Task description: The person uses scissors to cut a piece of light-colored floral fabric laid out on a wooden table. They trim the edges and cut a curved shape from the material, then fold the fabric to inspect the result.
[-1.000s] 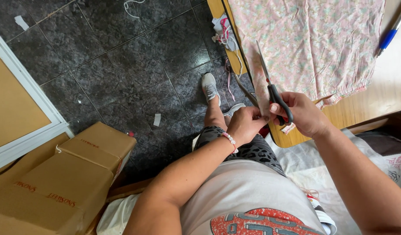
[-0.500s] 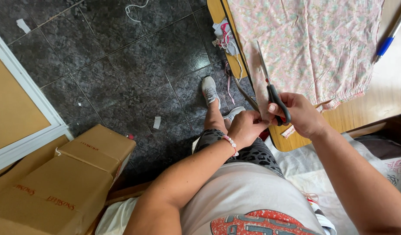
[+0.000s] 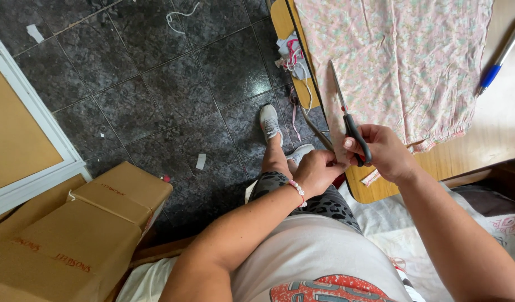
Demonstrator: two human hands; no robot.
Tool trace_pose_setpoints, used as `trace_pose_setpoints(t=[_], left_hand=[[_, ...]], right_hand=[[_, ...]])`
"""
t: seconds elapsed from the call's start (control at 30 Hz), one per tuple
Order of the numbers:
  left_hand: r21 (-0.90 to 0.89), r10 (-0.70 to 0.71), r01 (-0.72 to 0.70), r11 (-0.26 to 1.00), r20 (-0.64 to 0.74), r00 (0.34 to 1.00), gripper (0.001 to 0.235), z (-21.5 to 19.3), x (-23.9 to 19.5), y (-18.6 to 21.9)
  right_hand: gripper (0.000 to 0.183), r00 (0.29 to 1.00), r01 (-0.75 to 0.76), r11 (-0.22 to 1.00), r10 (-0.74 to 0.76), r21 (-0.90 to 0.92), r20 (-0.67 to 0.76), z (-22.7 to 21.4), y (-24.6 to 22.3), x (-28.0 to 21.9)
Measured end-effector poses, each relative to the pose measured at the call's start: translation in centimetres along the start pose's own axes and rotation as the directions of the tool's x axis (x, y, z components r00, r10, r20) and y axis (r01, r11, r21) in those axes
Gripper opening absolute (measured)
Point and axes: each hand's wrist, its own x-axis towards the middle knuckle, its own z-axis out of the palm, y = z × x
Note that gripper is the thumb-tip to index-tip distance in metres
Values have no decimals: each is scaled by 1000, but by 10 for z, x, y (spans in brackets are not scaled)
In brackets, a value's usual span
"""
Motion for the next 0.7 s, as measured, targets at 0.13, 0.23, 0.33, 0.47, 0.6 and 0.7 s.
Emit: trace_pose_setpoints(t=[0.13, 0.23, 0.33, 0.47, 0.6, 0.7], left_hand=[[1, -14, 14, 1000, 12, 1000, 31, 4, 7, -8], [14, -27, 27, 1000, 11, 1000, 31, 9, 10, -14], [13, -30, 29, 999, 5, 1000, 29, 7, 7, -10], [20, -29, 29, 999, 2, 1000, 29, 6, 6, -8], [11, -24, 24, 1000, 0, 1000, 28, 2, 4, -2], [9, -15, 15, 1000, -3, 1000, 27, 5, 5, -5]], right_hand=[[44, 1000, -21, 999, 21, -26, 1, 7, -29, -2], [45, 999, -37, 999, 37, -39, 4, 8, -38, -1], [45, 999, -36, 998, 36, -54, 7, 8, -39, 2], [44, 1000, -23, 998, 23, -52, 0, 6, -32, 4], [40, 1000, -1, 998, 1, -61, 0, 3, -21, 9], [40, 1000, -15, 998, 16, -62, 3, 2, -23, 9]])
